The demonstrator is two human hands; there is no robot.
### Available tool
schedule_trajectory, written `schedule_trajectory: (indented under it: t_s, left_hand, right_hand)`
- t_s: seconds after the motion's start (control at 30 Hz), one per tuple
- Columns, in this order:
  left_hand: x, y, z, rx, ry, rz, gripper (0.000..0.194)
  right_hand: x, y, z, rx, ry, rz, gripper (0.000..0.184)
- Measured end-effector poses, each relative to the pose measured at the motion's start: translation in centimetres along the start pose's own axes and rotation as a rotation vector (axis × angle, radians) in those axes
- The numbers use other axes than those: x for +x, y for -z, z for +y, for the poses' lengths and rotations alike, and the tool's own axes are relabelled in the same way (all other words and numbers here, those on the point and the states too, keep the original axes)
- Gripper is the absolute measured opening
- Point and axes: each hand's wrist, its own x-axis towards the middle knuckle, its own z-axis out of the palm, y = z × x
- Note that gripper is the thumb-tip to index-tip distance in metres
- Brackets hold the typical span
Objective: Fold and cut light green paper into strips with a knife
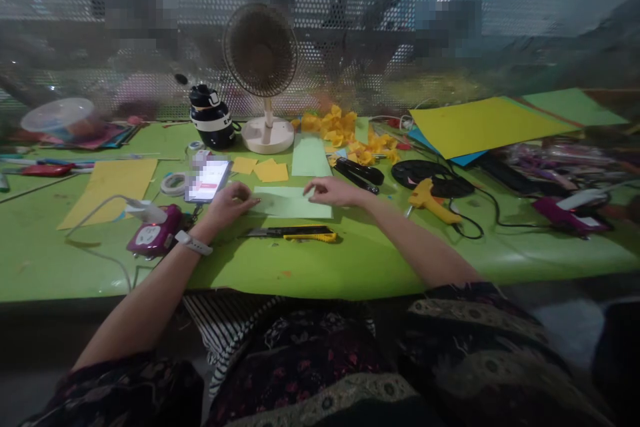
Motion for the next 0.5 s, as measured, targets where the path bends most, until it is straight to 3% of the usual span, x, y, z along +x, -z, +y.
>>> schedule_trajectory:
  t_s: [0.07,0.1,0.2,0.27,0.37,0.5]
  left_hand:
    - [0.1,0.1,0.2,-0.072,0.029,0.071,0.039]
    - [0.1,0.2,0.2,-0.098,0.044,0.092,0.041]
    - [0.1,0.2,0.1,-0.108,0.065,0.082,0.044]
    - [0.1,0.0,-0.2,-0.068,0.045,0.041,0.046]
    - [0.1,-0.4,-0.7,0.054,-0.04,-0.018,0.045]
    - [0.2,-0.5,-1.2,0.194,-0.136,-0.056,0.041]
  right_hand:
    - [0.3,0.4,0.3,0.114,0.038,0.061,0.024]
    - [0.6,0.7,0.6,0.165,0.039,0.153,0.022]
    - [1.8,1.6,1.3,0.294,-0.039,0.584,0.025]
    - [2.8,2.2,1.8,0.373,-0.147,0.774,0.026]
    - [4.2,2.4,2.4,0.432,-0.297,0.813,0.021]
    - [5.3,1.6,2.7,0.369,-0.347,0.755,0.022]
